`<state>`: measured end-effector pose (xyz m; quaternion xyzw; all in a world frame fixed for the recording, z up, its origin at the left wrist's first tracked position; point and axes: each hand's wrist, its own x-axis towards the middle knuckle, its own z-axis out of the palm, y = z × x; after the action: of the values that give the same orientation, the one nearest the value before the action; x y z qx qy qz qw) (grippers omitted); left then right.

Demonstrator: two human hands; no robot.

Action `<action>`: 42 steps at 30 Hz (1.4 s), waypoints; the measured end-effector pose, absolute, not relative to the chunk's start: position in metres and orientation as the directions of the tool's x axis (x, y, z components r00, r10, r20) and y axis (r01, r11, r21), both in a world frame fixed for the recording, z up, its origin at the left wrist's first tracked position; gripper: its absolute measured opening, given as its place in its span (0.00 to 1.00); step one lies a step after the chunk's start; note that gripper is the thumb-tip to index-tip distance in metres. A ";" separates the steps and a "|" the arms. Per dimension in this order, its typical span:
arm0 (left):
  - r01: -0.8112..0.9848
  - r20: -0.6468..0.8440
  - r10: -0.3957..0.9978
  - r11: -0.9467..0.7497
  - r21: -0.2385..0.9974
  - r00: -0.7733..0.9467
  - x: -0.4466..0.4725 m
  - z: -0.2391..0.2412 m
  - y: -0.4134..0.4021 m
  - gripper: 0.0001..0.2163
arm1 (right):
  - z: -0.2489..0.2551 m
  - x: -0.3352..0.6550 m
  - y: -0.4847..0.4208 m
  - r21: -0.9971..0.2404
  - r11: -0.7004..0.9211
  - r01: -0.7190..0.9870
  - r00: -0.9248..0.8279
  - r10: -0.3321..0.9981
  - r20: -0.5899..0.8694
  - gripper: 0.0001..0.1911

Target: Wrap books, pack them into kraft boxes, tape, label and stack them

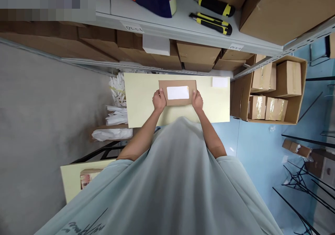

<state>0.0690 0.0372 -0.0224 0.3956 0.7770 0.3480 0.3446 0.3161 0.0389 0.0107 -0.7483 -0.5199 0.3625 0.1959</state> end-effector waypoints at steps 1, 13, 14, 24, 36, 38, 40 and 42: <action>0.390 -0.257 0.854 0.449 0.804 -0.453 0.070 -0.022 0.036 0.24 | 0.011 0.314 0.038 -0.659 -0.391 0.642 0.210 0.917 -0.340 0.42; 0.442 -0.264 0.839 0.488 0.752 -0.476 0.071 -0.012 0.033 0.22 | 0.014 0.307 0.037 -0.567 -0.436 0.699 0.254 0.892 -0.373 0.37; 0.447 -0.261 0.840 0.487 0.750 -0.477 0.071 -0.012 0.033 0.21 | 0.014 0.306 0.036 -0.570 -0.438 0.695 0.253 0.891 -0.377 0.37; 0.563 -0.111 0.857 0.423 0.710 -0.503 0.080 0.008 0.043 0.23 | 0.001 0.358 0.044 -0.708 -0.327 0.626 0.236 0.945 -0.227 0.36; 0.377 -0.394 0.904 0.311 0.873 0.165 0.294 0.024 0.119 0.25 | -0.026 0.505 0.123 -0.578 -0.622 0.529 0.620 0.748 -0.237 0.28; 0.363 -0.548 0.827 0.476 0.801 0.125 0.320 0.012 0.134 0.26 | -0.028 0.508 0.123 -0.593 -0.617 0.517 0.611 0.752 -0.248 0.25; 0.367 -0.593 0.798 0.521 0.771 0.113 0.336 0.001 0.147 0.29 | -0.030 0.509 0.123 -0.606 -0.618 0.501 0.615 0.747 -0.254 0.25; 0.358 -0.622 0.775 0.552 0.753 0.111 0.346 -0.008 0.155 0.30 | -0.032 0.511 0.125 -0.614 -0.624 0.484 0.620 0.739 -0.263 0.23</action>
<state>0.3457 0.1555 -0.0076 0.4401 0.6439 0.1734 0.6013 0.5113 0.1245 -0.0321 -0.8644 -0.3538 0.2546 0.2508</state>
